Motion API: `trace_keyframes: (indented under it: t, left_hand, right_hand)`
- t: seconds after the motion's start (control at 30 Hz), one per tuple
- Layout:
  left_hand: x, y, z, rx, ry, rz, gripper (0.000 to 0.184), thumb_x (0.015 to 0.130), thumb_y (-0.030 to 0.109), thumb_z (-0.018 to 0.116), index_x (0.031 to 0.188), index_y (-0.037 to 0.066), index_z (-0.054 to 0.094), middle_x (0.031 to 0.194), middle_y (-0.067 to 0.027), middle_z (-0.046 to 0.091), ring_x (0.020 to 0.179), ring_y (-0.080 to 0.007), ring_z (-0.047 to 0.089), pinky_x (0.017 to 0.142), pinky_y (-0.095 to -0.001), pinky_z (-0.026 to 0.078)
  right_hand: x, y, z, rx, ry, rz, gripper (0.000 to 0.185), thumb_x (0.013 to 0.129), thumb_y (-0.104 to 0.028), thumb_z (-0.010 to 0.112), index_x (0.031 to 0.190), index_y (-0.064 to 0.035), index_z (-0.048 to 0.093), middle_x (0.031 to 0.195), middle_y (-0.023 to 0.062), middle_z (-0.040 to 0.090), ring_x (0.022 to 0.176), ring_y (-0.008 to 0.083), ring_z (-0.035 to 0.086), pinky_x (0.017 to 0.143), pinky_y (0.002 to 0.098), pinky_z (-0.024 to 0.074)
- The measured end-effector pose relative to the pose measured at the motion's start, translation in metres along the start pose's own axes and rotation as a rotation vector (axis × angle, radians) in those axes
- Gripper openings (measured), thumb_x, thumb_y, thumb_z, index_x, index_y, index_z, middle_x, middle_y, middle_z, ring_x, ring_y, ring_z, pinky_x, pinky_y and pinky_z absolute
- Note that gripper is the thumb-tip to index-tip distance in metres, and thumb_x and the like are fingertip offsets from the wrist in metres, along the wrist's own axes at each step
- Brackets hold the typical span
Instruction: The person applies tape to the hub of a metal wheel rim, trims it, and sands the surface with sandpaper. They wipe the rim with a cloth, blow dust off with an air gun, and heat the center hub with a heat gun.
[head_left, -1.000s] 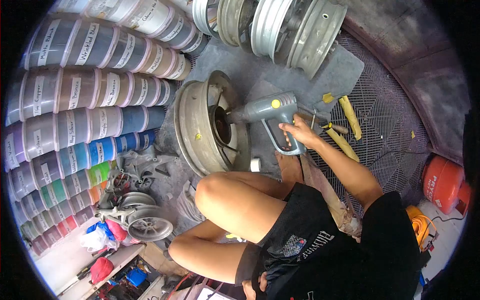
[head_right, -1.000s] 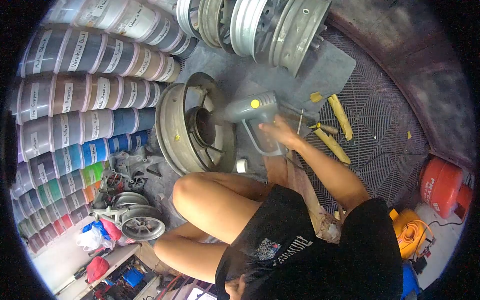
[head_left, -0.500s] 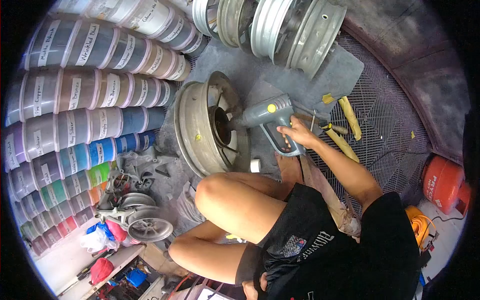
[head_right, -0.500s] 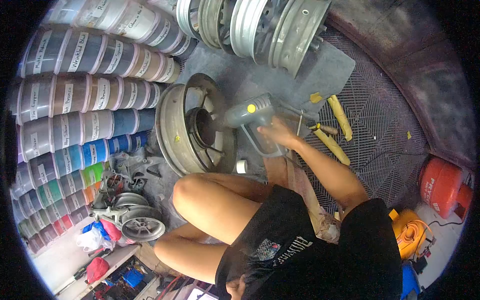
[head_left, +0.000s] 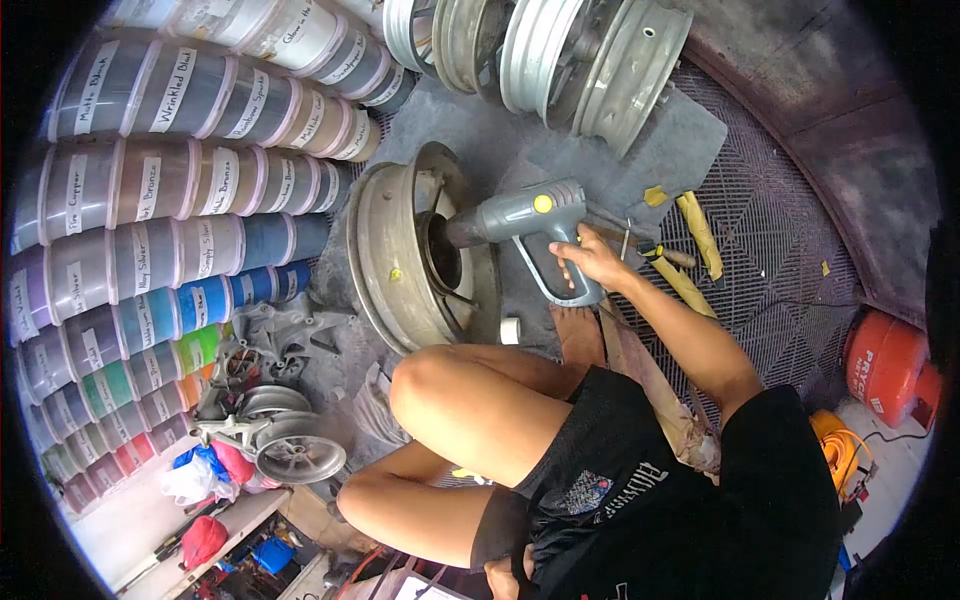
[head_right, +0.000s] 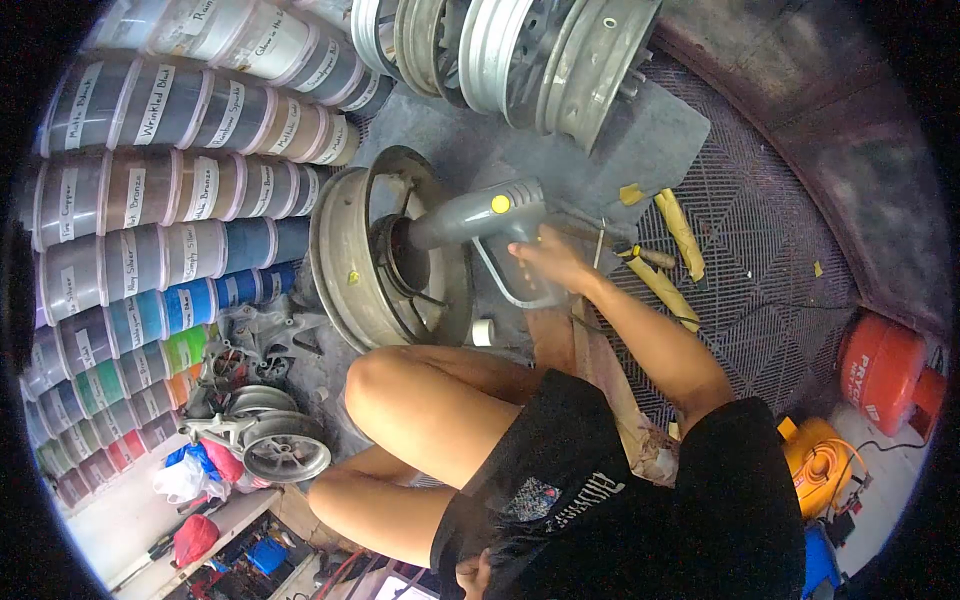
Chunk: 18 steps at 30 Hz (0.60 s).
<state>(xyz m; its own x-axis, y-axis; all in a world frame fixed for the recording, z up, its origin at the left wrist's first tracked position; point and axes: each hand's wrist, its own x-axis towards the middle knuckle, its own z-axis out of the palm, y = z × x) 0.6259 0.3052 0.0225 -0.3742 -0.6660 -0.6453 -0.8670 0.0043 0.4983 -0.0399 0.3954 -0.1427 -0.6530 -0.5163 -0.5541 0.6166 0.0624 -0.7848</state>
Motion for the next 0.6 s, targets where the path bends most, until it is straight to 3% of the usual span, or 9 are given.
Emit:
trace_keyframes:
  t: [0.1, 0.3, 0.37, 0.43, 0.53, 0.6]
  left_hand:
    - [-0.002, 0.079, 0.012, 0.244, 0.036, 0.172, 0.01, 0.078, 0.011, 0.077, 0.073, 0.003, 0.073, 0.053, -0.0156, 0.061, 0.049, -0.0212, 0.066, 0.051, -0.0378, 0.049]
    - [0.002, 0.108, 0.007, 0.188, -0.106, 0.302, 0.011, 0.08, 0.01, 0.076, 0.073, 0.003, 0.072, 0.049, -0.0117, 0.059, 0.045, -0.019, 0.062, 0.047, -0.036, 0.045]
    - [0.004, 0.12, 0.008, 0.144, -0.105, 0.374, 0.029, 0.084, 0.007, 0.075, 0.058, 0.003, 0.064, 0.048, -0.0019, 0.056, 0.044, -0.0088, 0.051, 0.046, -0.0277, 0.039]
    - [0.004, 0.114, 0.008, 0.07, -0.066, 0.309, 0.041, 0.086, 0.006, 0.074, 0.049, 0.005, 0.057, 0.047, 0.0034, 0.052, 0.043, -0.0035, 0.043, 0.044, -0.0239, 0.035]
    - [-0.001, 0.043, 0.007, -0.07, 0.036, 0.05, 0.044, 0.087, 0.008, 0.074, 0.047, 0.006, 0.054, 0.045, 0.0038, 0.049, 0.041, -0.004, 0.04, 0.042, -0.0252, 0.032]
    - [0.002, 0.044, 0.009, -0.058, 0.039, 0.048, 0.042, 0.087, 0.008, 0.073, 0.049, 0.006, 0.055, 0.047, 0.0026, 0.049, 0.042, -0.0057, 0.041, 0.043, -0.0263, 0.033]
  right_hand:
    - [-0.002, 0.006, -0.01, 0.006, -0.084, -0.005, 0.035, 0.091, -0.023, 0.068, 0.11, -0.0035, 0.048, 0.079, 0.0042, 0.058, 0.06, 0.0137, 0.058, 0.049, 0.0307, 0.0494]
    - [-0.017, -0.002, -0.015, -0.104, -0.087, 0.019, 0.041, 0.092, -0.027, 0.068, 0.115, -0.0005, 0.047, 0.08, 0.0045, 0.059, 0.063, 0.0138, 0.059, 0.052, 0.0318, 0.0496]
    - [-0.012, 0.005, -0.017, -0.157, -0.079, 0.035, 0.042, 0.092, -0.028, 0.068, 0.115, -0.0001, 0.047, 0.081, 0.0055, 0.06, 0.065, 0.0142, 0.059, 0.054, 0.0321, 0.0496]
    - [-0.005, 0.014, -0.018, -0.192, -0.063, 0.04, 0.043, 0.091, -0.029, 0.069, 0.115, 0.0002, 0.047, 0.082, 0.0062, 0.06, 0.065, 0.0148, 0.059, 0.054, 0.0324, 0.0497]
    - [0.001, 0.023, -0.015, -0.175, -0.032, 0.022, 0.044, 0.09, -0.028, 0.069, 0.114, 0.0006, 0.047, 0.082, 0.007, 0.061, 0.065, 0.0152, 0.06, 0.054, 0.0327, 0.0496]
    - [0.003, 0.022, -0.009, -0.153, -0.001, 0.013, 0.041, 0.09, -0.026, 0.069, 0.112, 0.0008, 0.047, 0.08, 0.0068, 0.059, 0.063, 0.015, 0.059, 0.052, 0.0326, 0.0497]
